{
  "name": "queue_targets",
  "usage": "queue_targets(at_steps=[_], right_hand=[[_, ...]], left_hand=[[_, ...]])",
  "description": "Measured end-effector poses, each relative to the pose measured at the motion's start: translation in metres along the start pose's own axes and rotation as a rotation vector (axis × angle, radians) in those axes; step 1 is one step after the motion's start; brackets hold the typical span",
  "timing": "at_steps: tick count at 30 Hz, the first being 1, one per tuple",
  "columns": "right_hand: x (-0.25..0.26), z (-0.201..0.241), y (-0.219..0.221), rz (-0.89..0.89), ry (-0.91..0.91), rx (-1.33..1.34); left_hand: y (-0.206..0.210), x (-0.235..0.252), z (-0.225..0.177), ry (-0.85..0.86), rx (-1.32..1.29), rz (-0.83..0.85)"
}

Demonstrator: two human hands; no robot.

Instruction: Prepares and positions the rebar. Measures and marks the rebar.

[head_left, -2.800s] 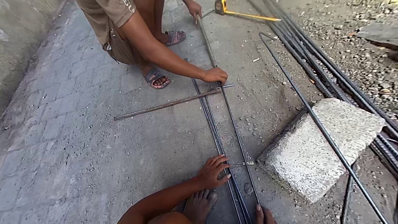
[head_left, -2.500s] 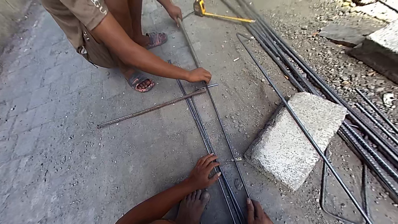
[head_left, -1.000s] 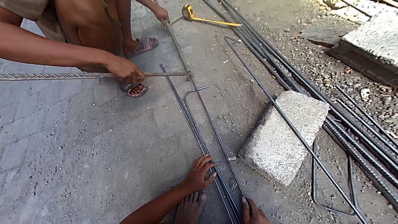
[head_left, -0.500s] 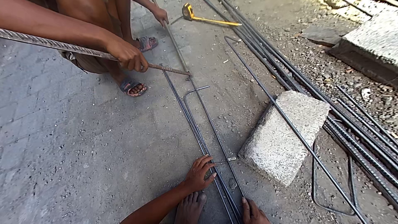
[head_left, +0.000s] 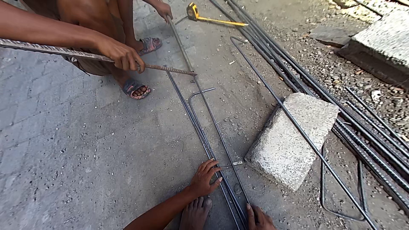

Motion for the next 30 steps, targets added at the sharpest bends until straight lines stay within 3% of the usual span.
queue_targets(at_steps=[30], right_hand=[[-0.0009, 0.0017, -0.0011, -0.021, 0.0, 0.047]], left_hand=[[-0.0014, 0.0004, -0.0007, -0.012, -0.016, 0.018]])
Point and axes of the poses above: each hand's wrist, its own x-axis towards the middle knuckle, its own y-axis out of the palm, z = x × y, the point moved 2 cm from there along x, towards the middle knuckle, and after that the axes turned 6 degrees about -y, right-handed, at the moved point
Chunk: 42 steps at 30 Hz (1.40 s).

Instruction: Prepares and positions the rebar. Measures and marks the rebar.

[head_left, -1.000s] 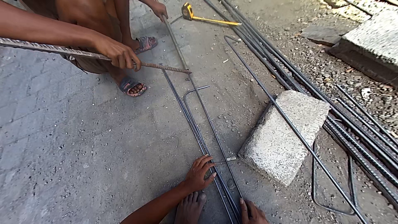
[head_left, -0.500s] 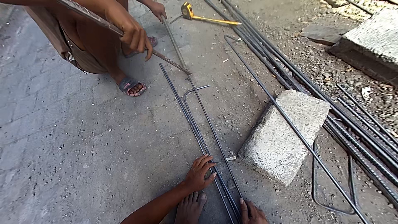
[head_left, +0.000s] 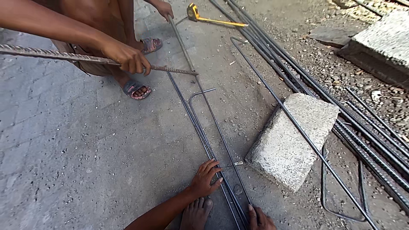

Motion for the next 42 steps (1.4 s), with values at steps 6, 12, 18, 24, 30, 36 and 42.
queue_targets(at_steps=[6, 12, 18, 24, 30, 36, 42], right_hand=[[0.0011, 0.0017, -0.001, 0.04, 0.018, -0.01], [0.0044, 0.002, -0.0004, 0.094, 0.065, -0.006], [0.0021, 0.0009, 0.0024, 0.091, 0.043, -0.033], [0.0015, 0.0039, 0.0006, 0.094, 0.033, -0.034], [0.0027, 0.0032, -0.0027, 0.112, 0.051, -0.018], [0.004, 0.0017, -0.0037, 0.105, 0.044, -0.02], [0.0051, 0.0074, -0.0006, 0.091, 0.016, -0.032]], left_hand=[[-0.0025, -0.0002, -0.0011, -0.005, 0.013, 0.013], [-0.0052, -0.0002, -0.0016, -0.008, 0.007, 0.017], [-0.0034, -0.0003, -0.0008, -0.002, 0.01, 0.009], [-0.003, 0.0005, -0.0017, -0.002, 0.001, 0.02], [-0.0016, 0.0003, -0.0018, -0.002, 0.013, 0.012], [-0.0022, 0.0008, -0.002, -0.002, 0.006, 0.012], [-0.0081, 0.0019, 0.0001, -0.005, 0.018, 0.015]])
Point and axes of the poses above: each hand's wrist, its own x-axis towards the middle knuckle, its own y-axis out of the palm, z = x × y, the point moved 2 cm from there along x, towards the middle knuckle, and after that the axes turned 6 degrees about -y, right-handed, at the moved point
